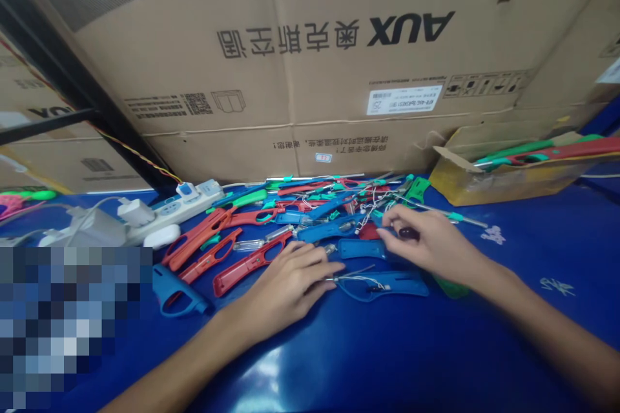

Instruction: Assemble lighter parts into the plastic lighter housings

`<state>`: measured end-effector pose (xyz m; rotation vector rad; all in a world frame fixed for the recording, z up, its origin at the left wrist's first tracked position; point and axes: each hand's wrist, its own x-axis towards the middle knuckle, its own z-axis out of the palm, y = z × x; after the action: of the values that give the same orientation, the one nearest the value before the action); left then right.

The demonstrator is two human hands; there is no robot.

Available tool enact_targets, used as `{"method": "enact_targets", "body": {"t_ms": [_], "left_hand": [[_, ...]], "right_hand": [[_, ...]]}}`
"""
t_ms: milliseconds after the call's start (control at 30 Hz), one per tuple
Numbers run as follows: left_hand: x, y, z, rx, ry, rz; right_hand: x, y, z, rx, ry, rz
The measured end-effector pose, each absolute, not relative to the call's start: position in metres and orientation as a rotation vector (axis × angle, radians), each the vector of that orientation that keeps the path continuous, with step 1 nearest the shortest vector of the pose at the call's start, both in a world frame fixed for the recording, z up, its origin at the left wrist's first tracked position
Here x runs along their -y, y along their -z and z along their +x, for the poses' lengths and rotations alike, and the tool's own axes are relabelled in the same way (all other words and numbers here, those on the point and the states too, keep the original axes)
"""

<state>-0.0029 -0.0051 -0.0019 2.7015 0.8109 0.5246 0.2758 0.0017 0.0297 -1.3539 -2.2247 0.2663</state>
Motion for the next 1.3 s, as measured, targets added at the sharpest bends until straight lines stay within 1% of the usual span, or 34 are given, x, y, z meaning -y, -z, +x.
{"method": "enact_targets", "body": {"t_ms": [133, 333, 467, 633, 800, 967, 1100, 1300], "left_hand": [[0.004, 0.003, -0.002, -0.845, -0.545, 2.687], [0.004, 0.003, -0.003, -0.830, -0.561, 2.701], [0.004, 0.003, -0.002, -0.813, -0.572, 2.695], [0.004, 0.003, -0.002, -0.810, -0.563, 2.689], [0.004, 0.004, -0.003, -0.802, -0.572, 2.696], [0.004, 0.004, -0.003, -0.792, -0.575, 2.693], [0.004, 0.003, -0.003, -0.809, -0.552, 2.701], [0.005, 0.004, -0.003, -0.813, -0.537, 2.692]], "right_hand": [[0.003, -0.037, 0.280, 2.002, -0.157, -1.279], [0.006, -0.039, 0.282, 1.744, -0.053, -1.356], [0.003, -0.037, 0.282, 1.572, -0.086, -1.369], [-0.007, -0.041, 0.286, 1.351, -0.240, -1.364], [-0.015, -0.038, 0.291, 1.421, -0.358, -1.410], [-0.021, -0.031, 0.293, 1.392, -0.576, -1.363], [-0.020, -0.033, 0.293, 1.410, -0.439, -1.411], [-0.019, -0.036, 0.298, 1.492, -0.401, -1.440]]}}
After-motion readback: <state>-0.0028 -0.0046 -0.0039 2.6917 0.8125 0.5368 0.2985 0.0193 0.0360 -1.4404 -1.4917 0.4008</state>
